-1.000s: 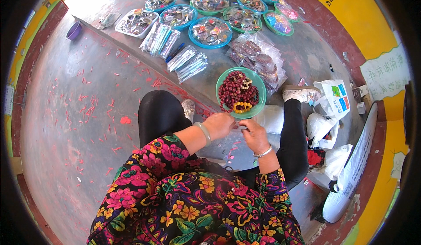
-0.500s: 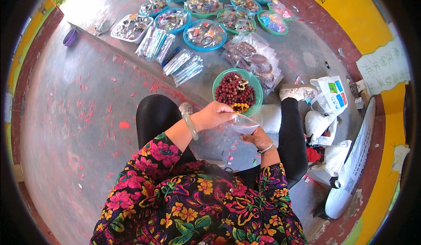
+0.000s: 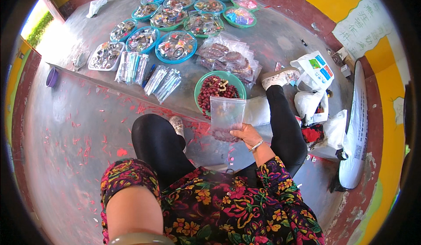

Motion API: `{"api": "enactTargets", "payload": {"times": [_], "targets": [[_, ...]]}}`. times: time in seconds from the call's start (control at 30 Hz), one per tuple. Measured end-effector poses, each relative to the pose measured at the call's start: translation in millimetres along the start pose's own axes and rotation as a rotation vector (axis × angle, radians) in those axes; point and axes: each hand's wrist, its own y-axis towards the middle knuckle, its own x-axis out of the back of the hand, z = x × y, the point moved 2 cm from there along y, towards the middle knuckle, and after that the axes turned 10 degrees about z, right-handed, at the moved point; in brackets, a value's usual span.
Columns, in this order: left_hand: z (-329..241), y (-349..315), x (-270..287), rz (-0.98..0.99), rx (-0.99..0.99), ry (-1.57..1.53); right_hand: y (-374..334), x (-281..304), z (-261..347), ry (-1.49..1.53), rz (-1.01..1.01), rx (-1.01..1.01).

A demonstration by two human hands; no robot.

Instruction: The person sits on the floor and repeatedly picks up beaded bracelets from a green bowl, places them into small clear plastic bags, and sets the filled bags aside. The person handles the beads and bags by hand throughout the clip.

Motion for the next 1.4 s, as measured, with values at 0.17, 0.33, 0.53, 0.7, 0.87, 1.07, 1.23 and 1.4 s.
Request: {"api": "enactTargets", "payload": {"times": [0.17, 0.33, 0.53, 0.7, 0.87, 1.07, 1.23, 1.4], "targets": [[-3, -10, 16, -0.175, -0.037, 0.133, 0, 3, -5, -0.094, -0.010, 0.004], [-1, -13, 17, -0.238, -0.075, 0.082, 1, 4, -2, -0.051, -0.023, -0.063], [4, -13, 12, -0.277, -0.149, 0.032, 2, 4, -7, -0.034, -0.028, -0.015], [10, -9, 9, -0.231, -0.243, -0.060, 1, 5, -4, -0.012, -0.044, -0.056], [18, -26, 31, 0.291, -0.026, 0.653, 2, 6, -5, 0.057, -0.072, -0.071], [13, -107, 84, -0.042, 0.736, 2.553, -1, 16, -3, 0.143, -0.179, -0.018], [-4, -179, 129, -0.390, 1.194, 2.709, 4, 25, -5, 0.289, -0.204, 0.092], [-12, -220, 145, -0.730, 1.271, 2.515, 8, 44, 8, 0.288, -0.300, 0.161]]}}
